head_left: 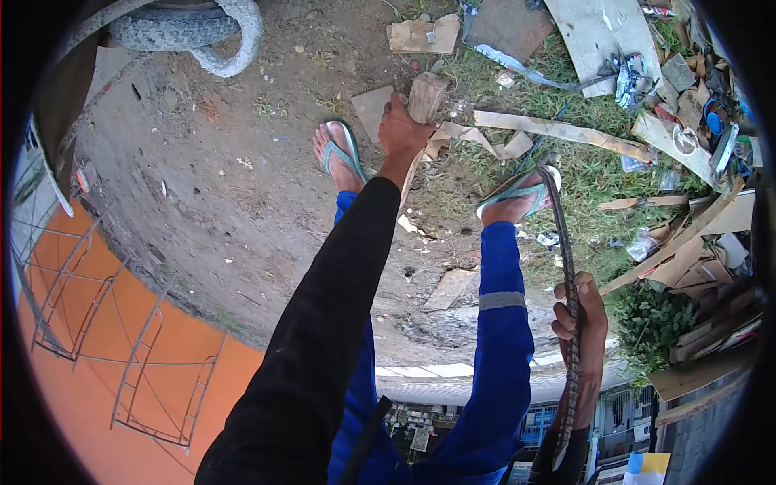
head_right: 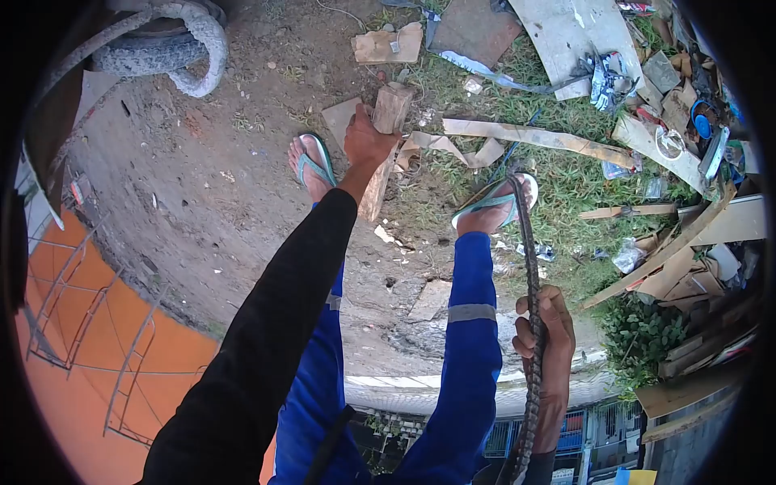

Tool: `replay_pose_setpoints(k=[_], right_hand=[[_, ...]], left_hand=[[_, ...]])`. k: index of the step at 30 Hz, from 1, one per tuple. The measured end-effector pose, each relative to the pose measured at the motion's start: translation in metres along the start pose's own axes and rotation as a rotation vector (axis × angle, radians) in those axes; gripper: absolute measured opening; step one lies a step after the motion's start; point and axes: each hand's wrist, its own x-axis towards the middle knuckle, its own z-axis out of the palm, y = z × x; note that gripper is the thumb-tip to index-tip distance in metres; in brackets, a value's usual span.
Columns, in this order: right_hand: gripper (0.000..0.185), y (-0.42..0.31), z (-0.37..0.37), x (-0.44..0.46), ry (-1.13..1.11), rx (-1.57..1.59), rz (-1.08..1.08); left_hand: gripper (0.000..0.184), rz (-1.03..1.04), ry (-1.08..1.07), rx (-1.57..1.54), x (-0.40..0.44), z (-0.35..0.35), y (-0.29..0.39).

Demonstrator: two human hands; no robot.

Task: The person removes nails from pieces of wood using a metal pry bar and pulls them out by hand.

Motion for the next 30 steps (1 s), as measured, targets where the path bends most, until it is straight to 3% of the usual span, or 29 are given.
replay_pose_setpoints(k=[2, 4, 8, 11, 12, 14, 15, 17, 18, 19, 20, 23, 24, 26, 29, 30], right_hand=[[0.016, 0.017, 0.006, 0.006, 0.029, -0.358, -0.070], [0.019, 0.028, 0.026, 0.009, 0.070, -0.467, -0.096], [0.042, 0.044, 0.040, 0.016, 0.155, -0.663, -0.142], [0.037, 0.038, 0.046, 0.023, 0.097, -0.794, -0.077], [0.032, 0.036, 0.048, 0.026, 0.069, -0.867, -0.075], [0.031, 0.034, 0.051, 0.032, 0.062, -0.902, -0.033], [0.029, 0.032, 0.053, 0.034, 0.052, -0.925, 0.005], [0.029, 0.033, 0.036, 0.053, -0.007, -1.069, -0.080], [0.030, 0.030, 0.040, 0.060, -0.029, -1.330, -0.202], [0.031, 0.027, 0.046, 0.067, -0.051, -1.588, -0.332], [0.033, 0.020, 0.052, 0.069, -0.030, -1.626, -0.271], [0.035, 0.007, 0.046, 0.080, -0.086, -1.715, -0.369], [0.037, 0.000, 0.040, 0.084, -0.137, -1.727, -0.469], [0.038, -0.022, 0.043, 0.089, -0.146, -1.866, -0.427], [0.039, -0.053, 0.072, 0.099, -0.191, -2.120, -0.360], [0.038, -0.060, 0.079, 0.104, -0.249, -2.133, -0.404]], left_hand=[[0.067, 0.006, -0.045, -0.106, 0.011, -0.002, -0.026], [0.048, 0.117, -0.457, -0.716, 0.022, -0.001, -0.061], [0.035, 0.138, -0.457, -0.706, 0.021, 0.000, -0.090], [0.031, 0.067, -0.019, -0.288, 0.019, 0.004, -0.100], [0.031, 0.061, -0.022, -0.297, 0.016, 0.009, -0.100], [0.046, 0.159, 0.221, -0.146, -0.002, 0.000, -0.076], [0.046, 0.152, 0.217, -0.151, -0.013, 0.000, -0.071], [0.047, 0.384, 0.057, -0.003, -0.026, -0.002, -0.063], [0.047, 0.460, 0.007, 0.042, -0.030, -0.004, -0.060], [0.053, 0.393, -0.091, 0.078, -0.032, -0.005, -0.057], [0.060, 0.326, -0.191, 0.116, -0.031, -0.007, -0.055], [0.066, 0.336, -0.158, 0.013, -0.020, -0.001, -0.070], [0.066, 0.331, -0.164, 0.010, -0.015, -0.002, -0.076], [0.058, 0.194, -0.206, -0.229, -0.004, -0.006, -0.093], [0.053, 0.223, -0.344, -0.279, 0.007, -0.013, -0.110], [0.049, 0.294, -0.268, -0.295, 0.006, -0.009, -0.116]])
